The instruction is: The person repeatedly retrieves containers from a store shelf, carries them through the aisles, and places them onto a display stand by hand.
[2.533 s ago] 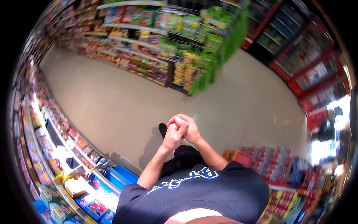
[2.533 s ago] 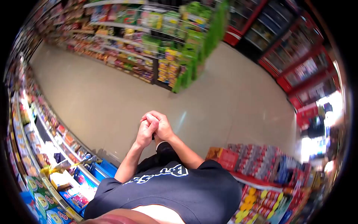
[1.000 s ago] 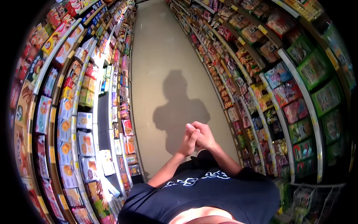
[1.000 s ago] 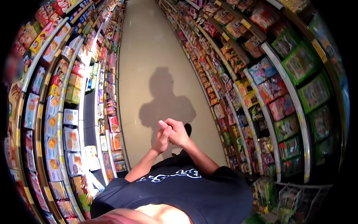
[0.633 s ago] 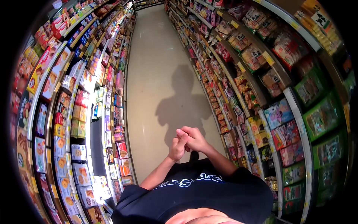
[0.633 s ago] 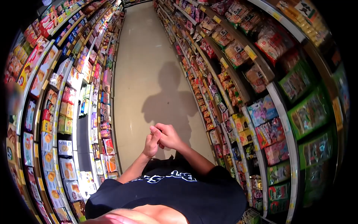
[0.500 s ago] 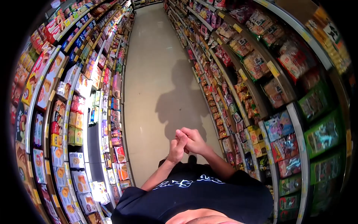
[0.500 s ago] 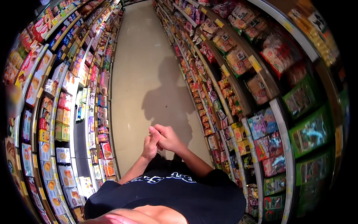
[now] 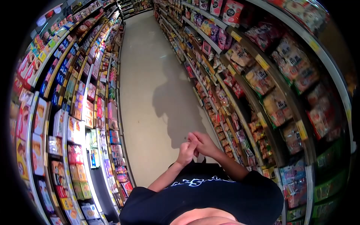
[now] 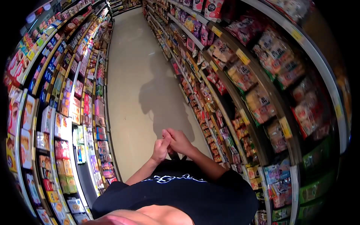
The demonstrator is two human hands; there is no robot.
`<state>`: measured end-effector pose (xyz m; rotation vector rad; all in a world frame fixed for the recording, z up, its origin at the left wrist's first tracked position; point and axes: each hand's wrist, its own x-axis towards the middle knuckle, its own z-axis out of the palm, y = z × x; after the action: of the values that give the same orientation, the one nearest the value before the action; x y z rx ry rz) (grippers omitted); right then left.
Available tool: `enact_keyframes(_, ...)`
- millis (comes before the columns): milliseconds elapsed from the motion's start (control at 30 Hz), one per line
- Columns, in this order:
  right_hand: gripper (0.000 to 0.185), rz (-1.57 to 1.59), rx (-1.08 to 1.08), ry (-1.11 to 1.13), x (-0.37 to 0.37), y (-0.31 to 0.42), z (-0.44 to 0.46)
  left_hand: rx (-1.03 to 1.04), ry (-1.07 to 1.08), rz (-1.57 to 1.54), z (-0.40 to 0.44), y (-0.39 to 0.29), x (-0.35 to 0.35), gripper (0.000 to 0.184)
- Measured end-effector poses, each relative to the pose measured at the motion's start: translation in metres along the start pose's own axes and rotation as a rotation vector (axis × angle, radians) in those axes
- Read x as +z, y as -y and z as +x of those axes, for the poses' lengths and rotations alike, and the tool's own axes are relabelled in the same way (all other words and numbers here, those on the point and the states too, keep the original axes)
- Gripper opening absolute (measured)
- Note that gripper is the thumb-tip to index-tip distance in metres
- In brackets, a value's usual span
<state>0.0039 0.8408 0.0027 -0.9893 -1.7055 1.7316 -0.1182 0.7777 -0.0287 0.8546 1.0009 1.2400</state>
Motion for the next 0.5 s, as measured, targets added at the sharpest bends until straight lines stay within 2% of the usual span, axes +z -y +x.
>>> enact_keyframes(200, 0.035, 0.101, -0.060, -0.061, -0.031, 0.053, 0.139, 0.063, 0.033, 0.038, 0.132, -0.063, -0.051, 0.052)
enact_keyframes(300, 0.033, 0.126, -0.005, -0.077, -0.041, 0.051, 0.196, 0.053, -0.051, 0.045, 0.178, -0.074, -0.069, 0.052)
enact_keyframes(500, 0.028, 0.134, 0.074, 0.075, -0.081, 0.019, 0.331, -0.012, -0.219, 0.033, 0.292, -0.067, -0.116, 0.051)
